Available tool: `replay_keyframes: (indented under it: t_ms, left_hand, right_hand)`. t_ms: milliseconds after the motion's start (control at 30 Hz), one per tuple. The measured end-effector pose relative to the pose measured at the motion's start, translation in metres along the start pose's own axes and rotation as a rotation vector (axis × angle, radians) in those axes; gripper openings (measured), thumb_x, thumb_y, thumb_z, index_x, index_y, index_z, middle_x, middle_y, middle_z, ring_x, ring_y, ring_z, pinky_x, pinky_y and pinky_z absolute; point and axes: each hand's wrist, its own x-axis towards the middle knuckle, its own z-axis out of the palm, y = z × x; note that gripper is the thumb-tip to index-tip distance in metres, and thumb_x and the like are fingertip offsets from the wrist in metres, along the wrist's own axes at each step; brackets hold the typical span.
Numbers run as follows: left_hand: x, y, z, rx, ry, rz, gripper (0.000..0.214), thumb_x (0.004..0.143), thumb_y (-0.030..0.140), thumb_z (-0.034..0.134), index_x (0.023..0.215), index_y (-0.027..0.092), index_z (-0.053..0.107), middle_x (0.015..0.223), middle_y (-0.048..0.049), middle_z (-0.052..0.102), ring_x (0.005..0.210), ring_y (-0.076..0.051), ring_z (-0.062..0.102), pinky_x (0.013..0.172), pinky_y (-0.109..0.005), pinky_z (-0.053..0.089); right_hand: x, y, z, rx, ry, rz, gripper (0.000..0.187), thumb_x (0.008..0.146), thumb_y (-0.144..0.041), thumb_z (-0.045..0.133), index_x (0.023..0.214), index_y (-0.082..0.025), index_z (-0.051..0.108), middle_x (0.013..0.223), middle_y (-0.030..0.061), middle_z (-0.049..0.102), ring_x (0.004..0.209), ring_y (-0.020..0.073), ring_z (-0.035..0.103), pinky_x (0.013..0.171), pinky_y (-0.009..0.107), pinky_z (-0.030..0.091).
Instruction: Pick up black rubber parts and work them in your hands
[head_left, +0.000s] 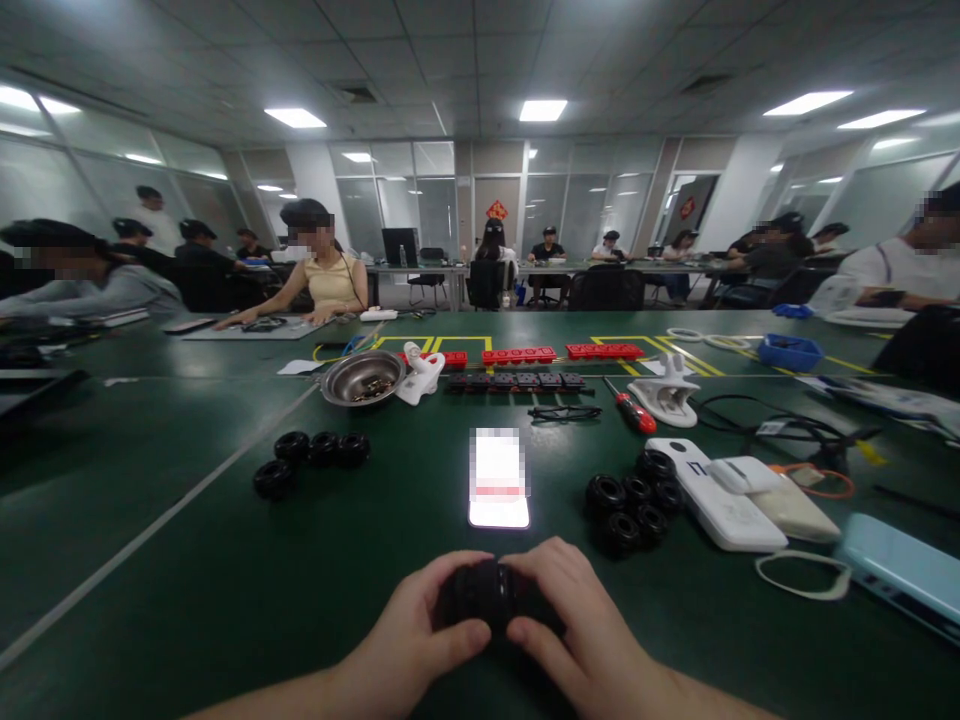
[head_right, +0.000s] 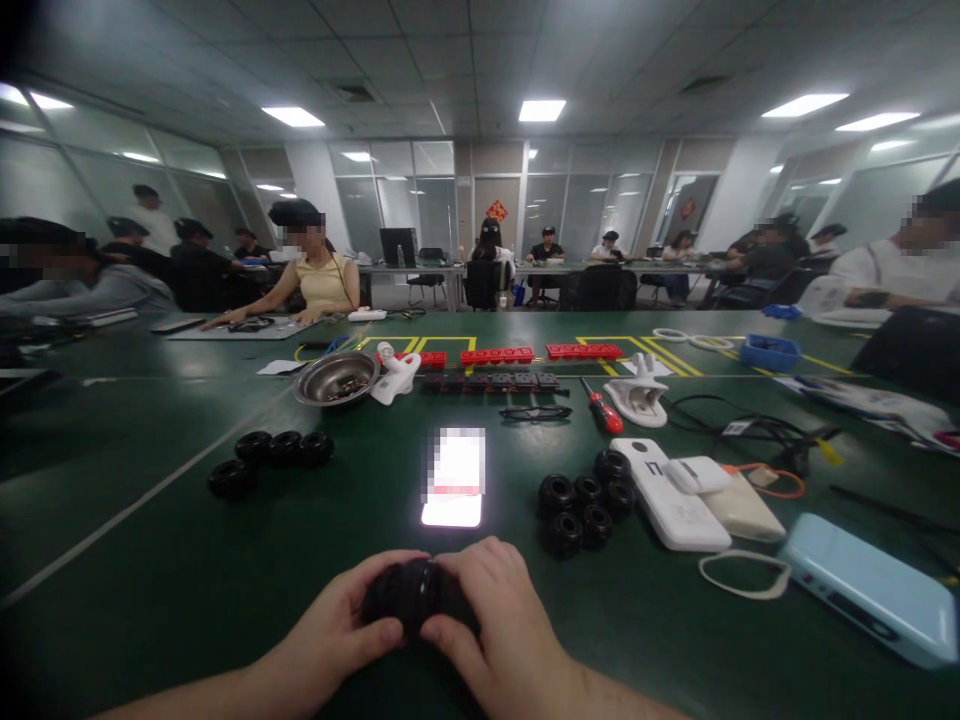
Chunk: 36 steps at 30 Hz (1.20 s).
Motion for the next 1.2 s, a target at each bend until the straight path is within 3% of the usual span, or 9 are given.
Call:
replay_keyframes:
  t_ms: [167,267,367,567,667,800,933,1067,1200]
  left_hand:
    - [0.001,0.001,0.001,0.009,0.046,0.01,0.047,0.057,0.029,0.073,0.1,0.019,0.055,0.102,-0.0069,0.063,0.098,-0.024,0.056,0.088,-0.04,0.039]
    - [-0.001,0.002,0.002,0.037,0.031,-0.023,0.049,0.057,0.023,0.073,0.102,0.02,0.054,0.105,-0.0072,0.062,0.1,-0.024,0.055,0.089,-0.04,0.039]
    - [-0.003,0.002,0.003,0.091,0.011,-0.034,0.051,0.057,0.02,0.073,0.104,0.02,0.053,0.106,-0.0071,0.062,0.1,-0.024,0.055,0.089,-0.039,0.039]
    - [-0.002,0.002,0.001,0.06,0.004,0.037,0.042,0.061,0.029,0.07,0.099,0.019,0.057,0.1,-0.0062,0.064,0.096,-0.024,0.057,0.087,-0.039,0.041]
    - [-0.001,0.001,0.002,0.063,0.049,0.023,0.043,0.059,0.027,0.072,0.099,0.02,0.056,0.1,-0.0058,0.064,0.096,-0.024,0.057,0.085,-0.039,0.041]
    - [0.0,0.001,0.003,0.038,0.089,-0.006,0.048,0.057,0.023,0.073,0.101,0.022,0.054,0.104,-0.0058,0.062,0.099,-0.024,0.055,0.088,-0.039,0.04]
    - [-0.001,0.001,0.003,0.041,0.029,-0.01,0.051,0.057,0.021,0.073,0.104,0.022,0.053,0.105,-0.0054,0.062,0.101,-0.023,0.055,0.09,-0.039,0.038]
    - [-0.001,0.001,0.0,0.033,0.002,0.02,0.049,0.059,0.032,0.072,0.103,0.021,0.054,0.103,-0.0056,0.062,0.101,-0.024,0.054,0.09,-0.04,0.037]
    - [-0.001,0.0,-0.001,0.026,-0.015,0.055,0.043,0.061,0.033,0.069,0.1,0.02,0.056,0.097,-0.0047,0.063,0.095,-0.024,0.056,0.085,-0.039,0.04]
  right_hand:
    - [-0.001,0.003,0.002,0.052,0.029,0.011,0.034,0.08,-0.036,0.049,0.108,-0.018,0.046,0.098,0.0081,0.053,0.09,0.0225,0.048,0.08,0.039,0.038]
    - [-0.001,0.007,0.006,0.04,0.072,0.087,0.033,0.08,-0.047,0.046,0.094,-0.017,0.052,0.085,0.0066,0.054,0.08,0.0222,0.049,0.071,0.037,0.04]
    - [0.0,0.006,0.006,0.01,0.049,0.096,0.028,0.081,-0.044,0.046,0.078,-0.017,0.053,0.074,0.0045,0.053,0.072,0.0203,0.048,0.065,0.035,0.04]
    - [-0.003,-0.002,0.0,0.025,-0.008,-0.061,0.029,0.078,-0.029,0.054,0.103,-0.017,0.049,0.092,0.0068,0.054,0.085,0.021,0.048,0.077,0.036,0.039]
    - [-0.005,0.0,0.001,0.034,0.029,-0.028,0.037,0.076,-0.031,0.055,0.109,-0.018,0.044,0.101,0.0085,0.052,0.09,0.0223,0.047,0.079,0.037,0.038]
    - [-0.002,0.007,0.006,0.046,0.066,0.075,0.032,0.08,-0.047,0.043,0.09,-0.017,0.051,0.085,0.0067,0.054,0.079,0.0219,0.048,0.071,0.037,0.039]
    - [0.002,0.007,0.008,0.005,0.013,0.098,0.032,0.081,-0.046,0.042,0.072,-0.017,0.051,0.07,0.0039,0.051,0.07,0.0201,0.047,0.065,0.035,0.038]
    - [0.0,0.001,0.003,-0.007,0.002,0.066,0.017,0.078,-0.032,0.052,0.085,-0.016,0.052,0.082,0.0062,0.053,0.078,0.021,0.048,0.07,0.036,0.039]
    - [-0.004,-0.002,0.0,0.017,-0.004,-0.026,0.036,0.074,-0.024,0.057,0.106,-0.017,0.044,0.1,0.0081,0.052,0.091,0.0219,0.047,0.081,0.037,0.037]
